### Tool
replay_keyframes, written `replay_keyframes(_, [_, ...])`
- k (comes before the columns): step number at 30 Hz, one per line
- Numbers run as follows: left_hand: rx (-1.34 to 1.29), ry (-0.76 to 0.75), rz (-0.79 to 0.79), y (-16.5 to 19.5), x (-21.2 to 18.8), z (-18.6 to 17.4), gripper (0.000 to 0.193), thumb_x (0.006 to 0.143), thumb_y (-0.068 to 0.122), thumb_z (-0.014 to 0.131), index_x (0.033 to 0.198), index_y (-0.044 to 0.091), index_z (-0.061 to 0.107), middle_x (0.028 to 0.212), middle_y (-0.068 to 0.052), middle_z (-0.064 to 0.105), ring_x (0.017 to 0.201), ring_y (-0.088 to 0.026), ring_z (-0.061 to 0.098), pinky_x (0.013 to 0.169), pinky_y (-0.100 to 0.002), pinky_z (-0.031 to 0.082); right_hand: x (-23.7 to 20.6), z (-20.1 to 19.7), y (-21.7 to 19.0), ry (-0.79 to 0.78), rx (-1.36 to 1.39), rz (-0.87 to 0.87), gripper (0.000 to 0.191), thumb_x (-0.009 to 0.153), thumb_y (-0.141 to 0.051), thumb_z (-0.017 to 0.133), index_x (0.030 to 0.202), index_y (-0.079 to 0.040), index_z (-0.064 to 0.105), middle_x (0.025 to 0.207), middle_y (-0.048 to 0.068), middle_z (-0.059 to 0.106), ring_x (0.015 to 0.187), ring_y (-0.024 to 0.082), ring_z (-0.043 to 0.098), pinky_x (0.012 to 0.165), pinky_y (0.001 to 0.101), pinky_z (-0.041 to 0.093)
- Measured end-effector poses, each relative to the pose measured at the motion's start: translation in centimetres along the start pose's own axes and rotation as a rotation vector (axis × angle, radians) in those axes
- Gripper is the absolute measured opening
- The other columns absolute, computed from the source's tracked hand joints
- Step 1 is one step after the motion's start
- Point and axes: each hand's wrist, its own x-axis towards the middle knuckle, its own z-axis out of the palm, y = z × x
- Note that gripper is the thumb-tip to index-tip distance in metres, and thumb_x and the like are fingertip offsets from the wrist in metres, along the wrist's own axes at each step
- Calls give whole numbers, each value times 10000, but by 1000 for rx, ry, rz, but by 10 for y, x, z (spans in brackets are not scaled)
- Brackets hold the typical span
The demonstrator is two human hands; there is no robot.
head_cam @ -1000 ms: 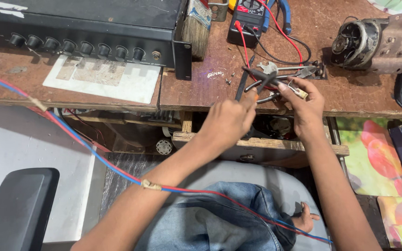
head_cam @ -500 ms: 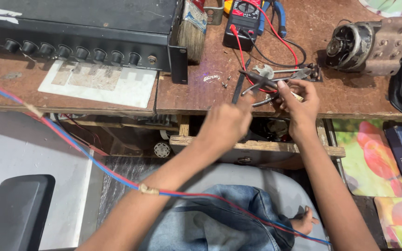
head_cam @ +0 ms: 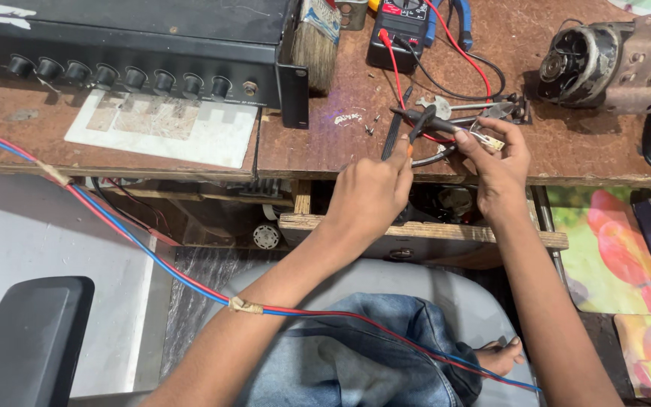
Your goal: The person uses a wrench to loosen a nut on a cylindrical electrical component, then uses a screwdriver to adjust internal parts. They continue to manipulate the component with both hands, occasionally using pliers and a screwdriver to work on the assembly.
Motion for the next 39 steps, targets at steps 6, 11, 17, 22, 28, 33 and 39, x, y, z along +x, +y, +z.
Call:
replay_keyframes(6, [-149,137,112,22,-10,-6,356,1002,220,599,1318,64,657,817,-195,714,661,-372,710,620,-504,576,5,-6,5,-53,128,-93,478,896,94,808,1304,-28,590,1168,116,705,1044,173,727,937,351,601])
replay_keyframes(11, [-101,44,148,50,-17,3,446,963,228,594,1370,45,616,703,-209,678,609,-410,683,570,-539,544,9,-5,4,48,173,-3,435,879,86,803,1245,-23,594,1052,114,703,917,194,742,798,336,639])
replay_keyframes(17, [-47,45,110,68,-13,31,458,964,186,568,1364,-34,592,702,-229,675,591,-406,688,554,-520,555,4,2,1,93,136,-10,406,874,12,825,1228,-16,628,986,84,717,816,136,721,716,313,641])
replay_keyframes(22, [-12,-8,85,76,-4,51,454,930,142,579,1311,-105,588,671,-233,681,603,-400,703,539,-504,560,4,2,-3,167,-180,31,397,865,-116,891,1202,-41,696,873,42,715,614,99,569,500,260,429])
replay_keyframes(28, [87,31,151,76,-12,66,509,879,62,599,1331,-169,561,758,-234,694,654,-382,720,550,-478,569,7,2,1,133,-93,-13,364,848,-121,893,1128,3,696,895,44,737,692,62,660,565,208,504])
replay_keyframes(33, [5,30,62,76,-11,68,427,887,122,611,1246,-101,546,782,-252,691,652,-402,719,536,-486,572,8,1,2,128,-107,-16,374,884,-124,914,1150,43,712,913,60,720,700,78,620,570,221,469])
replay_keyframes(39, [-44,80,61,71,-5,47,533,959,183,573,1428,-64,512,743,-235,685,620,-411,703,554,-520,561,4,0,0,117,-9,64,382,847,-110,871,1135,-12,639,869,71,703,642,134,661,540,287,546])
